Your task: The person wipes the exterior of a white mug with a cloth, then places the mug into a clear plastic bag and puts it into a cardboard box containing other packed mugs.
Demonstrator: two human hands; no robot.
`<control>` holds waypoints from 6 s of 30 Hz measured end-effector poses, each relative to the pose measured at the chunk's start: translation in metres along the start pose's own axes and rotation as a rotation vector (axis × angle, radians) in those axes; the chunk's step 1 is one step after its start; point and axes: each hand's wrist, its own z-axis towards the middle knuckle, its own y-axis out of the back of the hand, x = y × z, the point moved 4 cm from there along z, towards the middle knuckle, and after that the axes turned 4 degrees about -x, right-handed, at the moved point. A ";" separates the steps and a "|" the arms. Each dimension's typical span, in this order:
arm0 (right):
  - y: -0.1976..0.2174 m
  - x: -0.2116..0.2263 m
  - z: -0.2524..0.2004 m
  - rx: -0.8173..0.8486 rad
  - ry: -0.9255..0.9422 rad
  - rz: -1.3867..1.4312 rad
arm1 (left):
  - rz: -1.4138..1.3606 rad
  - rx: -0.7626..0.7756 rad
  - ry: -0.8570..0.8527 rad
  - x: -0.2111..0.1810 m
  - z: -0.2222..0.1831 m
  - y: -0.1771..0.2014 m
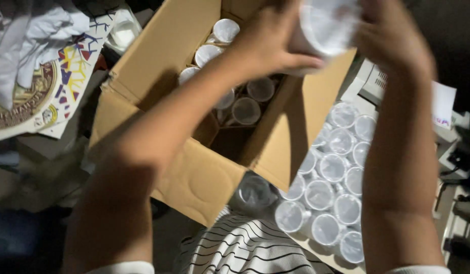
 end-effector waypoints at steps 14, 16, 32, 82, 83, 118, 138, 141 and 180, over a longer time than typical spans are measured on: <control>-0.198 -0.122 0.102 0.417 -0.275 -0.324 | 0.292 0.450 0.433 0.135 -0.057 0.010; -0.210 -0.112 0.100 0.463 -0.348 -0.275 | 0.339 0.527 0.476 0.143 -0.063 0.009; -0.294 -0.049 0.107 1.035 -0.374 -0.311 | 0.662 1.043 0.631 0.108 -0.101 0.048; -0.373 -0.103 0.120 0.890 0.003 -0.594 | 0.739 1.304 0.636 0.253 -0.224 -0.015; -0.376 -0.110 0.128 0.830 0.115 -0.550 | 0.717 1.244 0.581 0.266 -0.223 -0.021; 0.016 -0.214 -0.518 -0.566 -0.954 -0.867 | 0.183 0.812 -0.105 -0.229 -0.154 -0.288; -0.023 -0.188 -0.520 -0.460 -0.310 -0.420 | -0.130 0.192 0.149 -0.242 -0.161 -0.428; -0.036 -0.198 -0.516 -0.454 -0.422 -0.441 | -0.009 0.248 0.103 -0.240 -0.168 -0.440; 0.085 -0.384 -0.519 -0.302 -1.032 -0.607 | -0.193 0.173 0.067 -0.229 -0.140 -0.456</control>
